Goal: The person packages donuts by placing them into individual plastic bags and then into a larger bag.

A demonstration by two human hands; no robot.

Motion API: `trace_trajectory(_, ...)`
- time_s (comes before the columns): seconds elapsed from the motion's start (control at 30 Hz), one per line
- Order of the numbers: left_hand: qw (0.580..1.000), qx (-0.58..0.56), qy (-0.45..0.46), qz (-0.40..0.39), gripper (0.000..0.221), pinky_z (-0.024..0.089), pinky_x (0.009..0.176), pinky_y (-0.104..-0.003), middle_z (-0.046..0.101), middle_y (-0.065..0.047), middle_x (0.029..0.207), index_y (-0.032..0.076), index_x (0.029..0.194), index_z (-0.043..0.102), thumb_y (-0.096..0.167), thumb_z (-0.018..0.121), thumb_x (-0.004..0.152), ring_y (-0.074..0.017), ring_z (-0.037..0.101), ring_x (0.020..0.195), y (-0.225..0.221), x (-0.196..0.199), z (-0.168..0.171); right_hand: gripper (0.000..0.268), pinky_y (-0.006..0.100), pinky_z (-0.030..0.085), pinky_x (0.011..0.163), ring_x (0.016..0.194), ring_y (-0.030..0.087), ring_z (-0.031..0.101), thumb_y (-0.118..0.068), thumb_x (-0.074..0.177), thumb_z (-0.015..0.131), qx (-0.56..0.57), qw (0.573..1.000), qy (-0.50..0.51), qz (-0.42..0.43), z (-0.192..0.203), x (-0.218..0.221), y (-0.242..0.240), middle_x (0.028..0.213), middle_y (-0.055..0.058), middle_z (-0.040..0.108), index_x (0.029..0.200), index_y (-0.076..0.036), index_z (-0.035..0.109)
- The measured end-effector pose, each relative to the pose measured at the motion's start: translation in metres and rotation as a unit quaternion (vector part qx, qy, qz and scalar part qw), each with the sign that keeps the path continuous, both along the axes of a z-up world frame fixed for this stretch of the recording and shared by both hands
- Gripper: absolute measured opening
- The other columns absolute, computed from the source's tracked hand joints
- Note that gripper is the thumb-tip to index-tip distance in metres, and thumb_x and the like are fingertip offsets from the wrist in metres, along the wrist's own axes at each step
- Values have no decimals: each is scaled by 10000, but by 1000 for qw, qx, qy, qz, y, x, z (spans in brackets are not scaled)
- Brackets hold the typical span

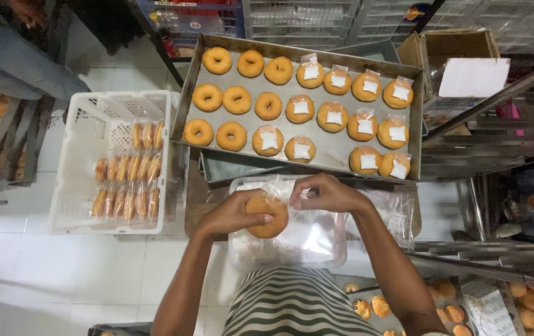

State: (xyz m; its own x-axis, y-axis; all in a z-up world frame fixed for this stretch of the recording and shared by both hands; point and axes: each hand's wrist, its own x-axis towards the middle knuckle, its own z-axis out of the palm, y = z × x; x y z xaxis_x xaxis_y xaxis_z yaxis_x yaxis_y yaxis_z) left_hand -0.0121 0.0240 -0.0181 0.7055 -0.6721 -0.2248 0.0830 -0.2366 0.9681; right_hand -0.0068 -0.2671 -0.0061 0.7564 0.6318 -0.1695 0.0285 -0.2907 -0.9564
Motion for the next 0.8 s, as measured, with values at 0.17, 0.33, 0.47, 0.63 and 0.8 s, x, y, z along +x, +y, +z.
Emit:
trace_trajectory(0.17,1000,-10,3,6,318,473,626,-286,695,-4,831,124,1040,761,201,889,760,-139,581,735,4,2,2,89,195,463,653,701,27,531,-168,901,776,53,995,54,-65,-28,-3,0,804,-72,648,860,-104,729)
trace_trajectory(0.33,1000,-3,-9,-1,317,459,625,-278,686,1,834,124,1039,756,199,896,764,-133,574,731,3,3,-2,170,197,466,686,783,66,561,-222,986,671,144,978,75,-132,-34,-6,7,864,6,671,936,-62,701)
trace_trajectory(0.47,1000,6,5,-11,314,476,644,-288,711,-16,845,116,1030,760,231,885,766,-141,585,741,4,3,-2,40,225,486,649,741,74,570,-91,874,778,51,987,-20,-150,-38,-9,19,805,2,704,869,-84,739)
trace_trajectory(0.63,998,55,22,32,308,492,654,-309,699,-47,860,71,1033,750,207,868,783,-183,597,754,67,3,-18,38,195,456,583,677,69,580,-76,906,721,37,975,2,-217,-49,-19,16,740,14,715,869,-70,727)
trace_trajectory(0.8,902,316,12,294,852,484,976,-573,684,-326,1155,-30,1252,664,626,816,731,-532,651,1107,192,15,-65,43,185,438,574,639,36,527,-92,934,695,30,960,97,-262,-66,-53,8,748,-12,688,928,-97,737)
